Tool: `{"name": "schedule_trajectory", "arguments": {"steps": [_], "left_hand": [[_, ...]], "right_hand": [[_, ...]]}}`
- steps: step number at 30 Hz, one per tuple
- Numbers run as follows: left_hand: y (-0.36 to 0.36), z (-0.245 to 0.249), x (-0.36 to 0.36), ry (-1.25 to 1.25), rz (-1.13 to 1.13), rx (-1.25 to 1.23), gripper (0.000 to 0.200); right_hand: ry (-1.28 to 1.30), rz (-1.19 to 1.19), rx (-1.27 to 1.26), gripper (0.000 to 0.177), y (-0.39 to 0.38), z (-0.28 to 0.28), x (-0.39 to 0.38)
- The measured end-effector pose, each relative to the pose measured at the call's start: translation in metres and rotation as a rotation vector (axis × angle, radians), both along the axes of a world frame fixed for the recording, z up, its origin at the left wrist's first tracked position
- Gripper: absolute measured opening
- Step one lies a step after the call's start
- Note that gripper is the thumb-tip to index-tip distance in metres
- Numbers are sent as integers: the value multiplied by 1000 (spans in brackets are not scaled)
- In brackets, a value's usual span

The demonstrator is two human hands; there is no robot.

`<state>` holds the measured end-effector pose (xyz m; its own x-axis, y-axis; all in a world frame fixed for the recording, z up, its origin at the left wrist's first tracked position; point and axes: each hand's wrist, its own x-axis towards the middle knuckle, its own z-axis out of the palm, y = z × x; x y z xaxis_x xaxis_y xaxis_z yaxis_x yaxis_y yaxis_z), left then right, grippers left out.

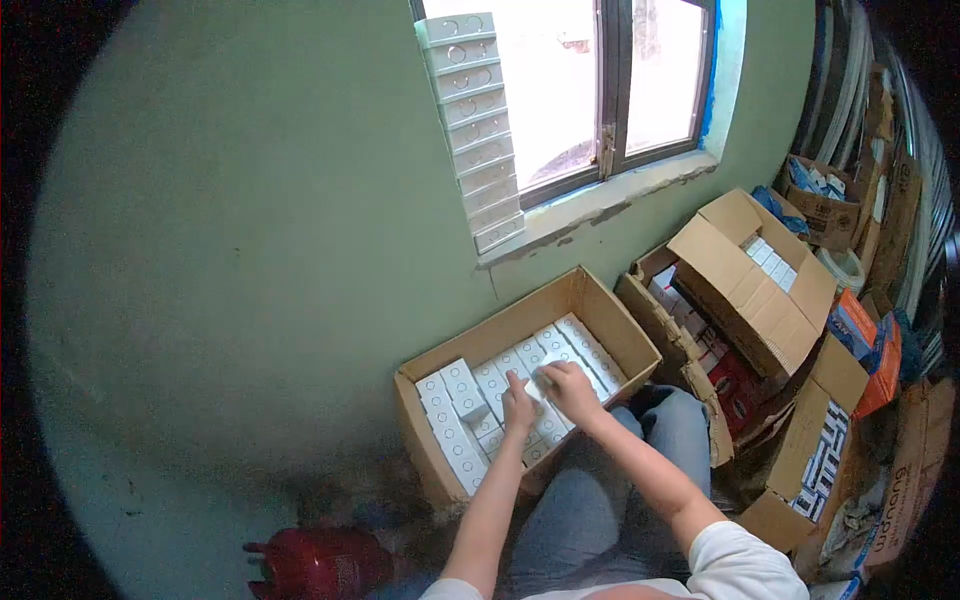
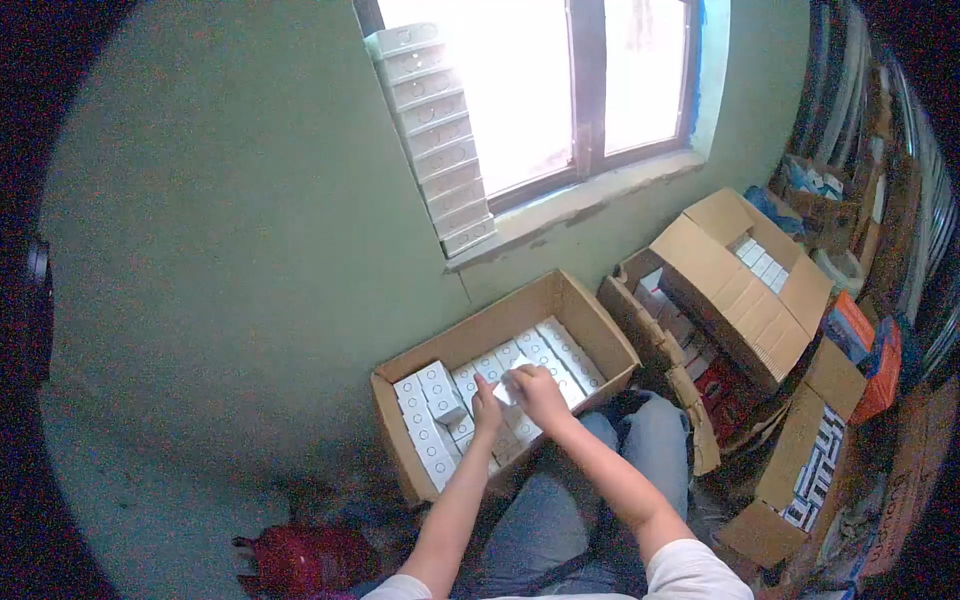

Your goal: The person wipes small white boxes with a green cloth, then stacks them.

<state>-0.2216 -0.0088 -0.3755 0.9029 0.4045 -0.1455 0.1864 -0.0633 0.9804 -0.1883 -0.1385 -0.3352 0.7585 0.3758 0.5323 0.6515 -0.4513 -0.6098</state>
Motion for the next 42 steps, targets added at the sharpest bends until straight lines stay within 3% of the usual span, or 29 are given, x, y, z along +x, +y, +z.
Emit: {"name": "schedule_trajectory", "arguments": {"steps": [2,3,6,7,8,10,13,14,16,19,20,22,23,26,28,29,33,36,40,42], "left_hand": [[0,-22,5,-18,22,12,77],[-4,-13,2,-42,20,-28,76],[0,-51,16,-101,106,-23,77],[-1,-40,14,-38,133,44,78],[1,-29,7,-49,16,-52,79],[-5,-25,10,-75,175,-231,78],[-6,7,-2,56,81,-39,76],[-11,-8,3,-59,202,53,76],[-12,-9,4,-101,175,-116,79],[-8,8,-1,12,176,-149,81],[-1,-11,6,23,138,-295,83],[-1,-37,23,-111,376,-383,84],[1,-42,21,-80,331,-335,84],[-1,6,1,12,220,-238,85],[0,-22,9,-57,231,-211,84],[-1,-41,16,-109,226,-246,84],[-4,-18,11,34,254,-287,85],[3,-19,8,31,143,-326,84],[-5,-17,9,-68,148,-263,81],[-1,-14,9,-30,107,-291,82]], "right_hand": [[-7,-183,43,22,-2,-4,15],[-30,-181,33,22,-4,-1,16],[-69,-55,44,25,-1,-2,7],[-75,32,14,30,1,-3,-3],[47,113,-28,34,4,-5,-13],[50,104,17,32,9,16,-31],[54,6,61,29,12,-6,-8],[60,-83,76,28,10,-5,-3],[62,-203,48,30,8,0,6],[21,-97,68,30,13,12,-4],[187,98,13,31,15,9,-6],[61,163,-50,30,25,4,-21],[26,156,-28,28,25,3,-23],[9,13,13,25,16,4,-9],[3,-137,15,27,10,1,3],[-4,-115,-47,27,6,1,6],[54,185,-118,27,2,4,0],[67,220,-85,24,-4,0,-2],[-3,-76,-114,24,-11,13,18],[-24,-72,-126,26,-8,14,19]]}}
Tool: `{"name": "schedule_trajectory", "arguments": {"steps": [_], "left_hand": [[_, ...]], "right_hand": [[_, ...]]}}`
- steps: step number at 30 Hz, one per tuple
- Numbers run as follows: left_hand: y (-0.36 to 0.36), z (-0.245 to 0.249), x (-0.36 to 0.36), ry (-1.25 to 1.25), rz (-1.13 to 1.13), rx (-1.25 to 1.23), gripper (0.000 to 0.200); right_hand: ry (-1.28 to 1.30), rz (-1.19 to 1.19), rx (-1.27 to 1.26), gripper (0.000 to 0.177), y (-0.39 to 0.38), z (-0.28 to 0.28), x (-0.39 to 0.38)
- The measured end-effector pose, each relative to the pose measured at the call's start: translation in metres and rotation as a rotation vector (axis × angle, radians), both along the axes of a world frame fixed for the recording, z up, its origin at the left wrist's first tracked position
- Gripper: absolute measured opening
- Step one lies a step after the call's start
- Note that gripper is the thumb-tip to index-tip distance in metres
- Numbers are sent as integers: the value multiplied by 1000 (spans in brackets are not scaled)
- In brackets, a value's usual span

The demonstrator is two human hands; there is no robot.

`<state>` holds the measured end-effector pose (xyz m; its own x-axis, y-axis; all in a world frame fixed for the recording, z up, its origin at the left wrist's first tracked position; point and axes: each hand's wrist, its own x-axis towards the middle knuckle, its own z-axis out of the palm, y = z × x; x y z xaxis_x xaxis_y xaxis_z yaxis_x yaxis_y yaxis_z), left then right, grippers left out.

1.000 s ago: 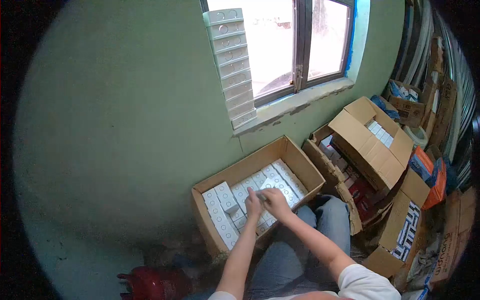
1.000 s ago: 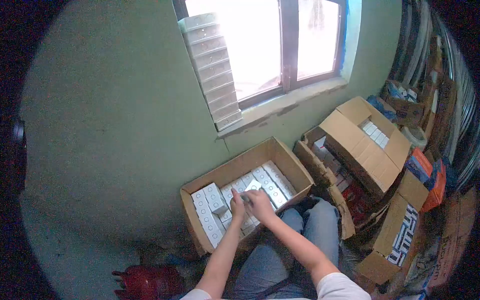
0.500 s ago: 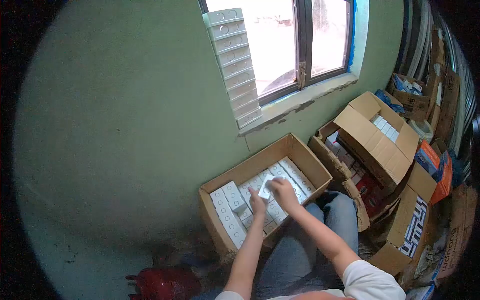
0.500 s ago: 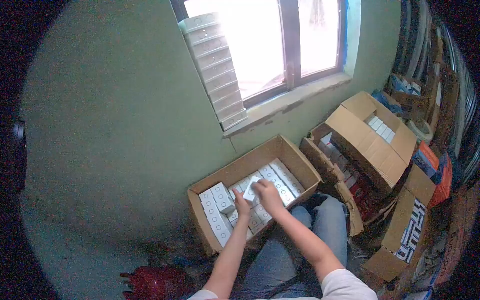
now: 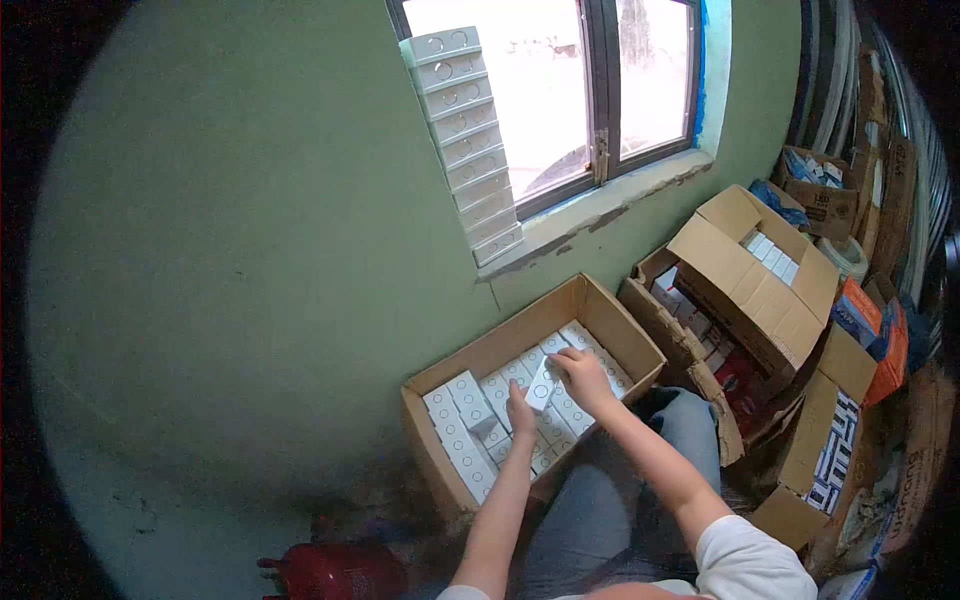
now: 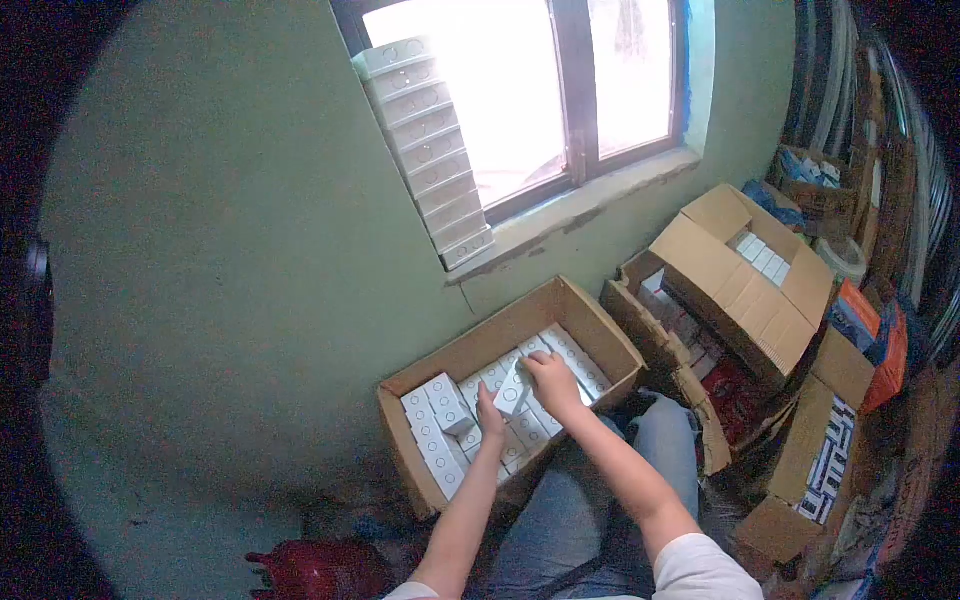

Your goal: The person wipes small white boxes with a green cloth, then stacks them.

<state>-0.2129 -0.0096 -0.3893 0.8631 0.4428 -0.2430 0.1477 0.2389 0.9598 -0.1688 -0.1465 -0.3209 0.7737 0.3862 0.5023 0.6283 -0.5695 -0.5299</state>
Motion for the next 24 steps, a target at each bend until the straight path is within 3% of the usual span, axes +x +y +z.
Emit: {"name": "schedule_trajectory", "arguments": {"steps": [3,7,9,10,15,18,19,24], "left_hand": [[5,-3,0,29,-76,-84,85],[3,6,0,83,-126,-198,92],[8,6,0,43,-145,-156,95],[3,4,3,8,-50,-180,97],[8,0,0,88,-4,-39,62],[4,-3,2,-97,-111,-114,41],[3,4,0,25,-149,-116,37],[3,10,-3,-27,-290,-280,40]], "right_hand": [[2,232,-93,28,4,-8,-10],[0,338,-40,30,4,-8,-27],[-65,251,-73,31,0,-3,-8],[-101,207,-85,31,-2,-1,1],[-42,36,-34,35,0,4,11],[-41,127,-14,37,4,7,4],[-44,151,-18,37,4,4,6],[23,168,-115,35,-1,-4,6]]}}
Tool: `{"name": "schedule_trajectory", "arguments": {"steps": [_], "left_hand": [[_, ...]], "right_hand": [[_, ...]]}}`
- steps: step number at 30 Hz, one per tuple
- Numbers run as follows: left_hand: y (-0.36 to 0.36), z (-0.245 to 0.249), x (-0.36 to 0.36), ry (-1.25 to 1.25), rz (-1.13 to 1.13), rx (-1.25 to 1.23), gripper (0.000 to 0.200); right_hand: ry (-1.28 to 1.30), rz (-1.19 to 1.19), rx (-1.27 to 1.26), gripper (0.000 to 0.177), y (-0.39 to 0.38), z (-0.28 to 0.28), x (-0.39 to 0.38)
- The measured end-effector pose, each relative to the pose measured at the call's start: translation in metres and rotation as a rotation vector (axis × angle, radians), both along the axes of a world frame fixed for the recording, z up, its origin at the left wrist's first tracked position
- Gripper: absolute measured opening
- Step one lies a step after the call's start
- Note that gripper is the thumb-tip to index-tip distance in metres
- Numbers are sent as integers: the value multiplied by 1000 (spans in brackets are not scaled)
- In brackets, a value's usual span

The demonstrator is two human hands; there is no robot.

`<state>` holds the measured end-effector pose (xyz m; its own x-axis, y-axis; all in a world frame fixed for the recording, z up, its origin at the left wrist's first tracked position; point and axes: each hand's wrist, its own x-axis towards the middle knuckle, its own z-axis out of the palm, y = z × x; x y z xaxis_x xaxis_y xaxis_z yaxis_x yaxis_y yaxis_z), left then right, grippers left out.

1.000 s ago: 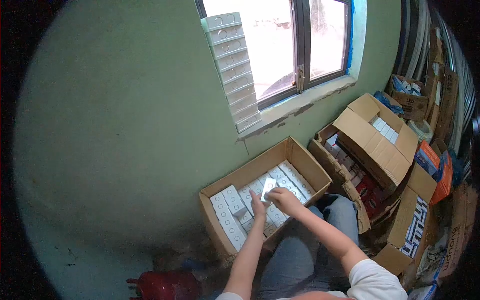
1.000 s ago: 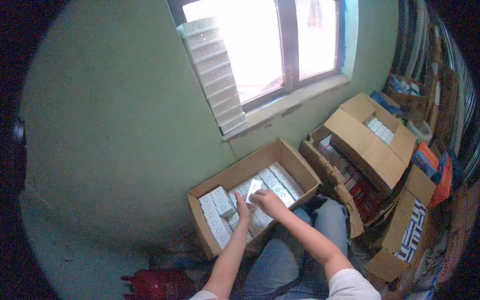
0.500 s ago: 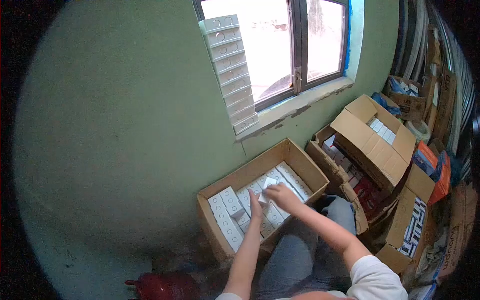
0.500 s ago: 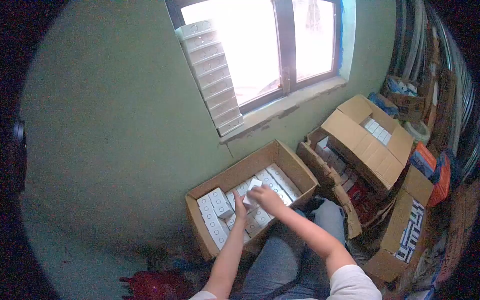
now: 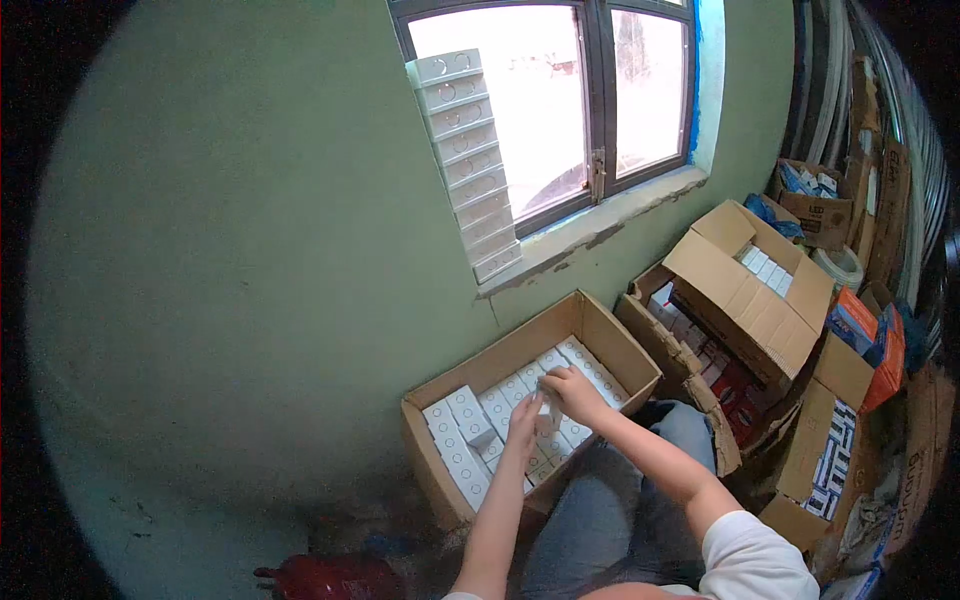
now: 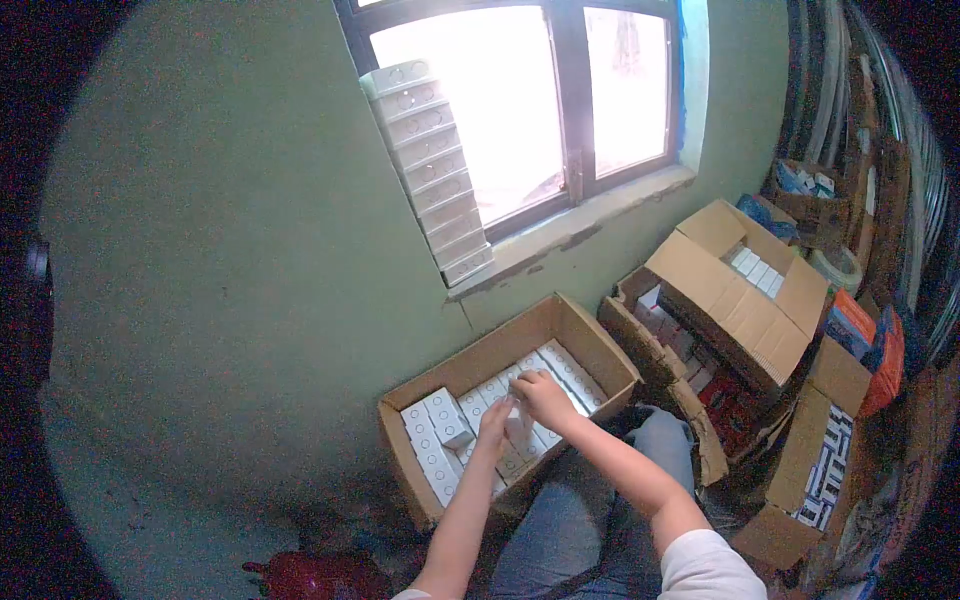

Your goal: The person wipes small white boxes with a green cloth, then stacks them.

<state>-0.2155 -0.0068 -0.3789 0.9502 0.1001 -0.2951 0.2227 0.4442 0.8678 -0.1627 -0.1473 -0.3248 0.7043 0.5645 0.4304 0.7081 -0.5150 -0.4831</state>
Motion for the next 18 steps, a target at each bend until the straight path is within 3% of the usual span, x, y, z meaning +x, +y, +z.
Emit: {"name": "schedule_trajectory", "arguments": {"steps": [4,7,13,18], "left_hand": [[-5,-13,4,18,17,55,44],[3,-22,8,-45,-122,124,46],[6,-30,9,-112,-169,83,36],[6,-23,8,-35,-54,184,30]], "right_hand": [[27,6,-54,36,-8,3,-2],[-104,-74,-33,37,-11,-1,9],[-92,-20,73,33,-8,1,4],[58,-53,58,23,1,-9,-8]]}}
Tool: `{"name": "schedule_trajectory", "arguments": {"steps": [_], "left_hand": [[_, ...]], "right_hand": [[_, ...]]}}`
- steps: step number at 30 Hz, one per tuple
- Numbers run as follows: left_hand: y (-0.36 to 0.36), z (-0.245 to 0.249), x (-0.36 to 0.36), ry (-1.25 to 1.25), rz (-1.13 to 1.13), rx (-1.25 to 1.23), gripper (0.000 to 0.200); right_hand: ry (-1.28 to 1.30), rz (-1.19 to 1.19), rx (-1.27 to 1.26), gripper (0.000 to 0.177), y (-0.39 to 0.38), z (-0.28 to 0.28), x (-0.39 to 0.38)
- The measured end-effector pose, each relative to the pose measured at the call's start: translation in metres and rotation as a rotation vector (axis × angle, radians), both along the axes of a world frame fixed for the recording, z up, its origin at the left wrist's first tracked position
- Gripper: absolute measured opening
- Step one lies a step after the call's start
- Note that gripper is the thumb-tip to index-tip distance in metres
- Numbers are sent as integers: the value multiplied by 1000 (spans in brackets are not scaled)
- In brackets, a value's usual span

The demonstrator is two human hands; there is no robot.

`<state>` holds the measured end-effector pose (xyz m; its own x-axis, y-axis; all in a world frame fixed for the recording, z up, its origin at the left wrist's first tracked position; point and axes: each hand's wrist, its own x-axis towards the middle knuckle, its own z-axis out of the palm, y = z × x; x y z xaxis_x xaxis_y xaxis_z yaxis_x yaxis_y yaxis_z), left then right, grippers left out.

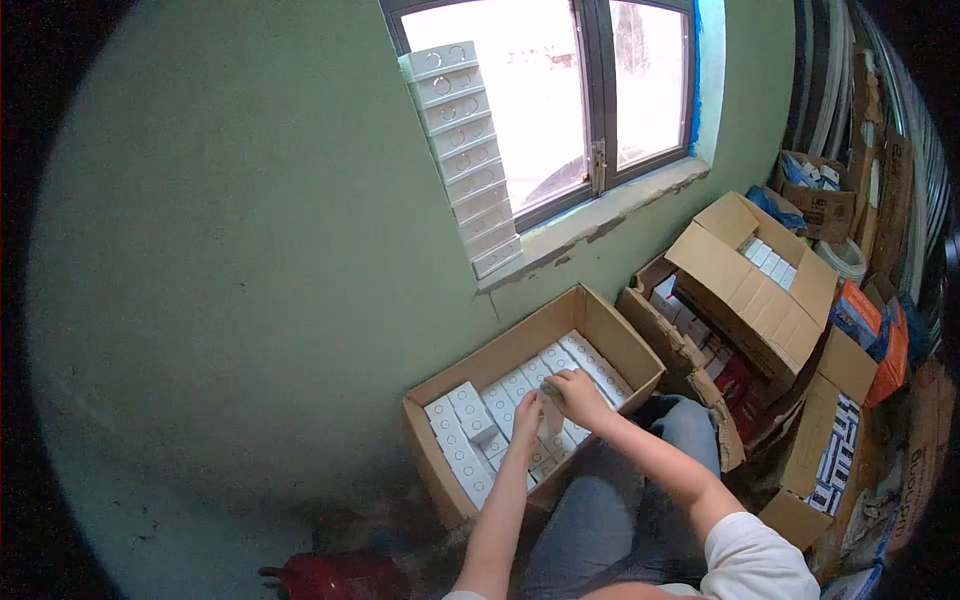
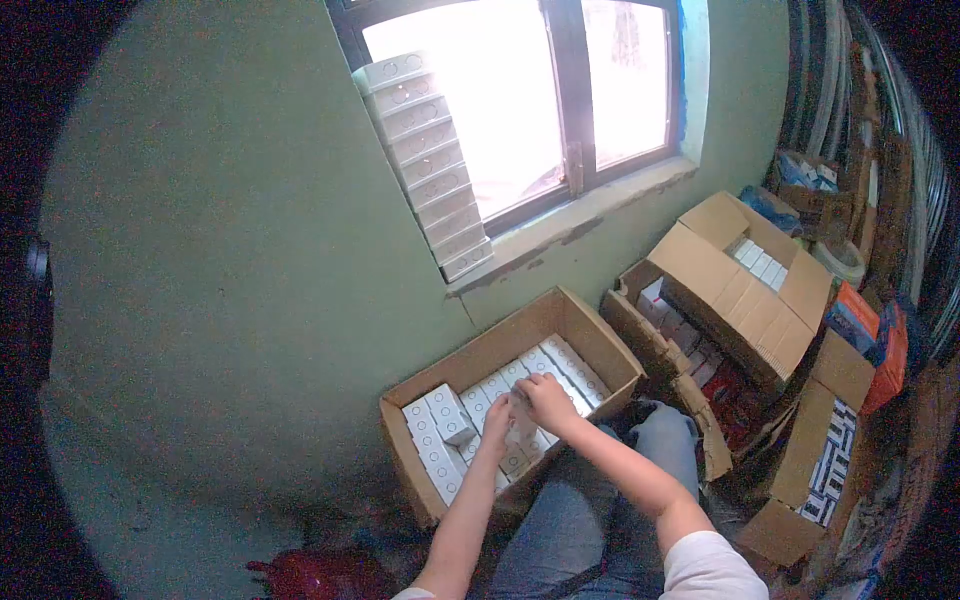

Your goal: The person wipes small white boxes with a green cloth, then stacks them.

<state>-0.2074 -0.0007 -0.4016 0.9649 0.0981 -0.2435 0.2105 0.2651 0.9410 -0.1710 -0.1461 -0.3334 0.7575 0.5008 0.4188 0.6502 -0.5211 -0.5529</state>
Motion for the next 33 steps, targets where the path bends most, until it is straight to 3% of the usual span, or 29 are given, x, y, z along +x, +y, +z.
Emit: {"name": "schedule_trajectory", "arguments": {"steps": [1,4,5,7,10,14,18,19,22,23,27,29,33], "left_hand": [[1,5,-2,40,24,-11,31],[-6,-34,12,-139,301,236,39],[-7,-34,11,-60,309,327,42],[-6,12,-3,101,317,512,52],[7,-15,0,90,469,149,62],[0,3,-6,98,576,488,62],[-5,9,-8,-62,667,525,65],[-11,17,-9,-93,716,429,65],[-5,12,-6,-39,559,456,62],[-5,10,-7,-43,574,296,53],[1,-14,1,-76,698,179,38],[-6,18,-13,-40,705,95,34],[-1,20,-12,6,643,-57,42]], "right_hand": [[50,-39,0,20,2,-1,0],[138,-129,94,16,12,-10,-2],[157,-157,140,16,16,-16,-5],[194,-168,131,15,28,-15,-25],[27,-158,153,8,46,2,-60],[111,-151,154,8,41,-10,-45],[178,-317,175,8,30,-14,-37],[176,-305,194,12,30,-14,-37],[53,-60,221,17,30,-5,-52],[68,-79,208,21,35,-3,-59],[70,-47,148,20,25,10,-44],[96,-148,140,18,21,-7,-29],[66,-119,82,20,10,-22,-33]]}}
